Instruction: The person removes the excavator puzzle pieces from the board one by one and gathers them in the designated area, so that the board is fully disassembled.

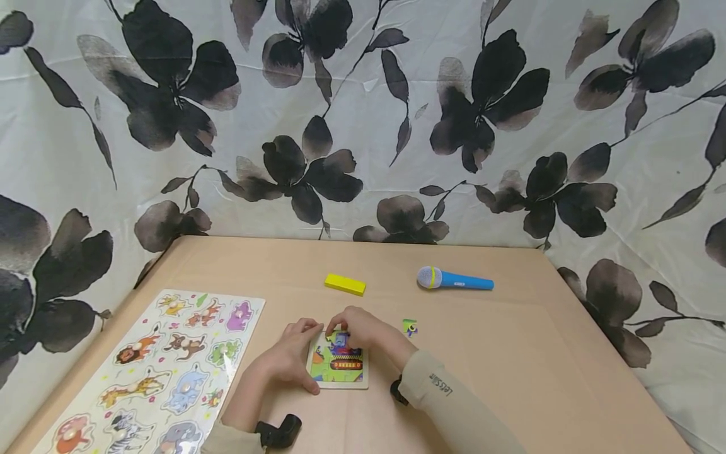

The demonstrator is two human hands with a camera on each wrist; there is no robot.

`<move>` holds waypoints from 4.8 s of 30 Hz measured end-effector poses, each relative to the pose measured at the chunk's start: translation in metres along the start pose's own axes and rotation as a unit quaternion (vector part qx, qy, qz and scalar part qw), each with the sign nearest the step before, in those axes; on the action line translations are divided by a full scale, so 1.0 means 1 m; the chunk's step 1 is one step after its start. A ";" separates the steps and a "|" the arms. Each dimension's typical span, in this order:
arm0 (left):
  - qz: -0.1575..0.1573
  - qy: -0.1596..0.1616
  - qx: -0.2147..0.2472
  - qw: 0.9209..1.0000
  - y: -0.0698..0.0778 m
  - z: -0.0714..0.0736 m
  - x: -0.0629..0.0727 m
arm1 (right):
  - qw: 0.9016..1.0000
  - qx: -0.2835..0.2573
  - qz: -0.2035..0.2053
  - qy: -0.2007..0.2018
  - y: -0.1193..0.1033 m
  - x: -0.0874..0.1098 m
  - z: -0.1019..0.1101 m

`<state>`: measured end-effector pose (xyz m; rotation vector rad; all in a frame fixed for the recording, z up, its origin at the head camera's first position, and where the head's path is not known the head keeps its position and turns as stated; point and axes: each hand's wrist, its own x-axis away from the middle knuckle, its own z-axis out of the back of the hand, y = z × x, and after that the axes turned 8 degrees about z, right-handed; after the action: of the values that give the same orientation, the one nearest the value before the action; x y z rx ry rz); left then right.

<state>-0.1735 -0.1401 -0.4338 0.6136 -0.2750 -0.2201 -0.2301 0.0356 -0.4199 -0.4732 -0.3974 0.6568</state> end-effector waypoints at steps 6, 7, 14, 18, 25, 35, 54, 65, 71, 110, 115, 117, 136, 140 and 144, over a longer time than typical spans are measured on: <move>0.003 -0.001 -0.001 1.000 0.001 0.000 0.000 | 1.000 -0.009 0.006 0.005 0.000 0.002 0.000; 0.003 0.000 -0.001 1.000 0.001 0.000 0.000 | 1.000 -0.010 0.006 0.006 -0.001 0.002 0.000; -0.005 0.004 -0.004 1.000 -0.001 -0.001 -0.001 | 1.000 -0.023 0.000 0.005 0.000 0.002 -0.001; -0.006 0.003 -0.006 1.000 -0.002 -0.002 -0.001 | 1.000 -0.029 0.008 0.007 0.001 0.002 -0.001; -0.002 0.003 -0.005 1.000 -0.003 -0.001 -0.001 | 0.999 -0.051 0.015 0.009 0.004 0.004 -0.001; -0.009 0.005 -0.021 1.000 -0.003 0.000 -0.001 | 0.999 -0.022 0.031 0.013 0.000 0.004 0.003; -0.015 -0.003 -0.007 1.000 -0.002 -0.002 -0.001 | 0.997 -0.061 0.019 0.034 0.006 0.017 0.008; -0.011 0.001 -0.004 1.000 -0.002 -0.002 -0.001 | 0.992 -0.097 0.050 0.060 0.021 0.038 0.019; -0.018 0.004 -0.007 1.000 -0.004 -0.003 -0.001 | 0.991 -0.093 0.068 0.075 0.031 0.052 0.026; -0.017 0.009 0.006 1.000 -0.006 -0.003 -0.001 | 0.986 -0.052 0.044 0.154 0.119 0.125 0.057; -0.014 0.010 0.009 1.000 -0.006 -0.003 -0.001 | 0.987 -0.056 0.008 0.149 0.127 0.126 0.057; -0.014 0.011 0.010 1.000 -0.006 -0.004 -0.001 | 0.987 -0.060 -0.009 0.146 0.128 0.126 0.058; -0.015 0.012 0.004 1.000 -0.009 -0.005 -0.002 | 0.991 -0.048 -0.019 0.122 0.137 0.121 0.058; -0.012 0.010 0.007 1.000 -0.009 -0.004 -0.002 | 0.991 -0.040 -0.033 0.122 0.138 0.120 0.056; -0.012 0.010 0.009 1.000 -0.008 -0.004 -0.002 | 0.991 -0.037 -0.041 0.124 0.139 0.120 0.055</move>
<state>-0.1753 -0.1441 -0.4423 0.6363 -0.2506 -0.2344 -0.2371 0.2272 -0.4242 -0.5979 -0.2043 0.4973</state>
